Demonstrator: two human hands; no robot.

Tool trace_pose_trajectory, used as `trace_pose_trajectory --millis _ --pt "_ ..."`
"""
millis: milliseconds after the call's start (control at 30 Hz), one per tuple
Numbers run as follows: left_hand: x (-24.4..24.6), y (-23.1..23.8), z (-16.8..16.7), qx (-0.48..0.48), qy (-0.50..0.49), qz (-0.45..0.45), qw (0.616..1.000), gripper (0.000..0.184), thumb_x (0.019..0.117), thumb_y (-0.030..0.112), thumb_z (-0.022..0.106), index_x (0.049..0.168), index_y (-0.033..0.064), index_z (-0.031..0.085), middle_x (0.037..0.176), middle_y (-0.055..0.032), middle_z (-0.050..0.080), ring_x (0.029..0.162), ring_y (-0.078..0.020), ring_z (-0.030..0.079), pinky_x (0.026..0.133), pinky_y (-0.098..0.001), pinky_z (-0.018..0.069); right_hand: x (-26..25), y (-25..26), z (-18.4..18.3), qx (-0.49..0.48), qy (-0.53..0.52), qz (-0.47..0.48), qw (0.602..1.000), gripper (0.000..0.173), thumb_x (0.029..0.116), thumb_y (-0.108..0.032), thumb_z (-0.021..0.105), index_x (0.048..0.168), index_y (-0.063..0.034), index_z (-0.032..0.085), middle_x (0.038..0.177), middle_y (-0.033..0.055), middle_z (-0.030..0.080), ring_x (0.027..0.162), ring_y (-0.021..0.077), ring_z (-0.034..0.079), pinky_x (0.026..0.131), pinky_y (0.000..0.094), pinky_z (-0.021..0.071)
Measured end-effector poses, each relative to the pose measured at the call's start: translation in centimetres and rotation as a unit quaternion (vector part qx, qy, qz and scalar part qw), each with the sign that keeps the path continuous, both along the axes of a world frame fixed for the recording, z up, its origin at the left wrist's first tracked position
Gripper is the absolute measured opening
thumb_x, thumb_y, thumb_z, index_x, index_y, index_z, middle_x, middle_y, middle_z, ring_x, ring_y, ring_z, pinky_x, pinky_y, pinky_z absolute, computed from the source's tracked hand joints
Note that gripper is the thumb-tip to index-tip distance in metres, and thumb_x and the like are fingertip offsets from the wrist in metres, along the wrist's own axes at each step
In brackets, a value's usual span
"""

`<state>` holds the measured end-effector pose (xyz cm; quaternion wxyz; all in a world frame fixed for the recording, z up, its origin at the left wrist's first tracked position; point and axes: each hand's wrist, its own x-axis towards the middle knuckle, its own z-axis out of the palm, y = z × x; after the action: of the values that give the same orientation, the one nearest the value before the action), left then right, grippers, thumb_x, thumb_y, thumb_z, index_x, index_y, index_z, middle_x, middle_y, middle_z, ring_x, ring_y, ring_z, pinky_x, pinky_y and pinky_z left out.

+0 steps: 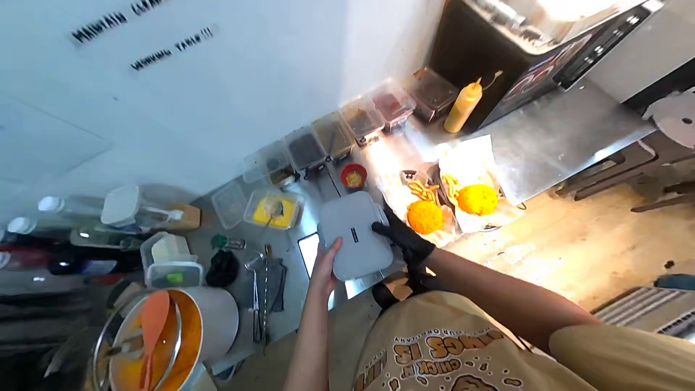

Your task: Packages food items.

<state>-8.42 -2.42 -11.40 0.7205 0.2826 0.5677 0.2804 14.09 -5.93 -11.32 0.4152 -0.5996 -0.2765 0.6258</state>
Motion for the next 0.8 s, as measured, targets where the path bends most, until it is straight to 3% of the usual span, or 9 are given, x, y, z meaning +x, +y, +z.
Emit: trace_pose_trajectory --millis 67,100,167,233,367,433,533,667,800 --pt "-1.6 -1.0 2.4 -0.013 -0.031 -0.042 0.999 0.061 0.1056 0.029 0.054 0.158 0.0112 0.028 0.125 -0.0187 0.068 0.109 -0.0289 0.07 0.091 -0.0472 0.0604 0.4 -1.5 2.0 0.011 0.05 0.004 0.999 0.086 0.0955 -0.032 0.07 0.163 -0.0194 0.019 0.14 0.0153 0.057 0.109 0.0243 0.067 0.082 0.0415 0.0595" --pt "-2.8 -1.0 3.4 -0.007 -0.027 -0.048 0.998 0.054 0.1057 0.029 0.052 0.153 0.0084 0.036 0.12 -0.0174 0.07 0.105 -0.0273 0.072 0.089 -0.0458 0.0615 1.0 -2.3 2.5 0.006 0.053 0.018 0.998 0.086 0.0973 -0.035 0.068 0.165 -0.022 0.016 0.142 0.0149 0.056 0.11 0.0259 0.066 0.081 0.0434 0.0588" --pt "-4.7 -0.1 4.8 0.028 -0.003 -0.02 0.999 0.042 0.1069 0.027 0.049 0.142 0.0038 0.049 0.111 -0.0152 0.073 0.097 -0.0236 0.073 0.082 -0.0429 0.0631 2.7 -4.0 3.2 0.006 0.026 0.056 0.998 0.07 0.1048 -0.038 0.055 0.164 -0.0216 0.021 0.144 0.0113 0.055 0.111 0.0222 0.064 0.084 0.04 0.056" --pt "-4.0 0.8 6.1 0.059 0.009 0.017 0.998 0.037 0.1091 0.026 0.045 0.135 0.0018 0.055 0.109 -0.0132 0.072 0.096 -0.0208 0.072 0.081 -0.0403 0.0621 4.5 -5.4 3.0 0.004 -0.004 0.035 0.999 0.06 0.1075 -0.035 0.049 0.161 -0.0171 0.03 0.143 0.012 0.055 0.116 0.0228 0.062 0.089 0.0407 0.0553" --pt "-5.0 -0.2 8.2 0.018 0.028 -0.097 0.995 0.038 0.1075 0.028 0.046 0.137 0.0047 0.052 0.105 -0.0113 0.074 0.091 -0.019 0.074 0.078 -0.0377 0.064 7.2 -7.8 2.7 -0.004 -0.031 -0.038 0.999 0.056 0.1063 -0.035 0.054 0.157 -0.0151 0.038 0.143 0.0106 0.057 0.116 0.0214 0.064 0.09 0.0387 0.0567" --pt "-6.7 0.3 8.3 0.013 0.052 -0.1 0.994 0.036 0.1083 0.029 0.042 0.132 0.0066 0.058 0.102 -0.0085 0.075 0.088 -0.0167 0.074 0.074 -0.0357 0.0641 8.1 -9.3 2.6 -0.003 -0.027 -0.058 0.998 0.054 0.1063 -0.034 0.053 0.155 -0.0152 0.04 0.143 0.0097 0.058 0.117 0.0207 0.065 0.091 0.0381 0.057" --pt "-5.9 0.7 8.0 0.007 0.035 -0.105 0.994 0.038 0.11 0.031 0.04 0.132 0.0061 0.059 0.107 -0.0106 0.074 0.094 -0.0196 0.073 0.079 -0.0384 0.0632 7.9 -11.2 1.4 -0.016 -0.008 -0.075 0.997 0.051 0.1065 -0.032 0.054 0.153 -0.0137 0.043 0.141 0.0094 0.059 0.116 0.02 0.064 0.092 0.0377 0.0564" --pt "-6.3 0.6 8.5 -0.021 0.054 -0.157 0.986 0.034 0.1079 0.028 0.04 0.125 0.0093 0.062 0.098 -0.0067 0.076 0.085 -0.0152 0.075 0.07 -0.0332 0.0646 7.2 -13.5 0.9 -0.03 -0.001 -0.065 0.997 0.05 0.1056 -0.033 0.055 0.152 -0.0152 0.046 0.138 0.0076 0.061 0.113 0.0188 0.066 0.09 0.0369 0.0569" --pt "-3.6 0.7 7.6 0.013 0.054 -0.122 0.991 0.039 0.1108 0.032 0.038 0.134 0.0074 0.056 0.11 -0.0096 0.073 0.098 -0.0197 0.072 0.082 -0.0385 0.0623 6.6 -15.0 -0.4 -0.049 0.027 -0.061 0.997 0.047 0.106 -0.032 0.054 0.149 -0.013 0.049 0.137 0.0084 0.062 0.114 0.0187 0.066 0.092 0.0367 0.0558"
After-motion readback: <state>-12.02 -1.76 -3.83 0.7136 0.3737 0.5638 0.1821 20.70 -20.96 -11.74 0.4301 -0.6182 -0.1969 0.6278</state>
